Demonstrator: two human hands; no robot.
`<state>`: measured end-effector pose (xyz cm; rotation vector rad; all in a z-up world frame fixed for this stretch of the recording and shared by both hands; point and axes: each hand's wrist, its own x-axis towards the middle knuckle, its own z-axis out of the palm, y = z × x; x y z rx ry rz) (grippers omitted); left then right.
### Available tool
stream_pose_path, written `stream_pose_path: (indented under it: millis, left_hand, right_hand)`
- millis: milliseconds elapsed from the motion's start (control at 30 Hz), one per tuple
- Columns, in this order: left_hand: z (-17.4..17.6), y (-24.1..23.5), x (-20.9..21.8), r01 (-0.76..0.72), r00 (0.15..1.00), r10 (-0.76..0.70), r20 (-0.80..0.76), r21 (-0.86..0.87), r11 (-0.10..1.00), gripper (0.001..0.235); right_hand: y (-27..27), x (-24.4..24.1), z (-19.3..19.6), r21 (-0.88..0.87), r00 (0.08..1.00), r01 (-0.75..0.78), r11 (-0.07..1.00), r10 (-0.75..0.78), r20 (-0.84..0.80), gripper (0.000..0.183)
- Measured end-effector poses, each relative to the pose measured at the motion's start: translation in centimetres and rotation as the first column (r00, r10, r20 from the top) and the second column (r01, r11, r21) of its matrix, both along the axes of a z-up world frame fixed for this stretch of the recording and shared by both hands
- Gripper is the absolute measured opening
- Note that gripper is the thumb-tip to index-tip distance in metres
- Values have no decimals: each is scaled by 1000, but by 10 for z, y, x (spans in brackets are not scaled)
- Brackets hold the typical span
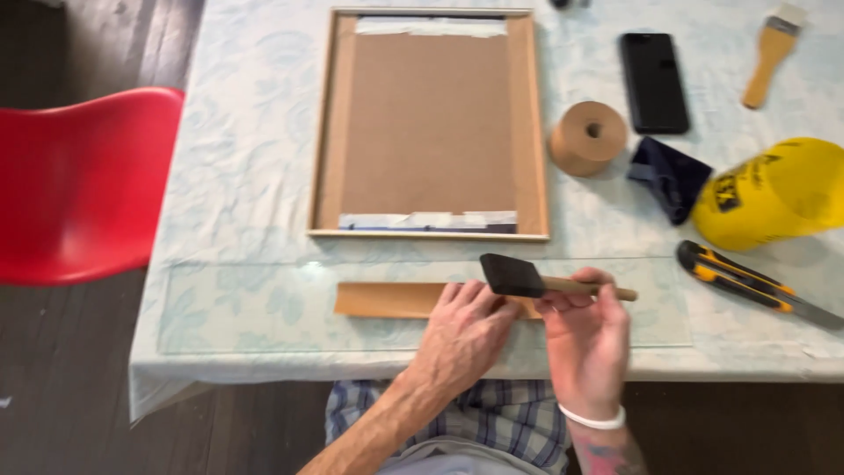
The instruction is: Applying brown paper tape to the back of a picture frame, smoothing it with a foam brush, and trimming the edges with a utility knife.
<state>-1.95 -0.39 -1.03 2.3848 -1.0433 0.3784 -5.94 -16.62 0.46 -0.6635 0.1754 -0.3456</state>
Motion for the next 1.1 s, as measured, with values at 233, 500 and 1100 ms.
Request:
stream_pose_path:
  millis: [233, 500, 1100]
  left_hand:
    - [7, 33, -12, -70, 997, 67, -24, -167, 983, 5]
    - [10, 119, -17, -457, 889, 457, 7, 41, 889, 8]
    - [18, 127, -7, -396, 914, 404, -49, 117, 911, 21]
  right_hand:
    - [17, 10, -8, -278, 990, -108, 954, 77, -120, 27]
    - [40, 6, -2, -769, 987, -161, 618, 124, -107, 18]
    - [38, 13, 25, -920, 953, -300, 252, 122, -278, 25]
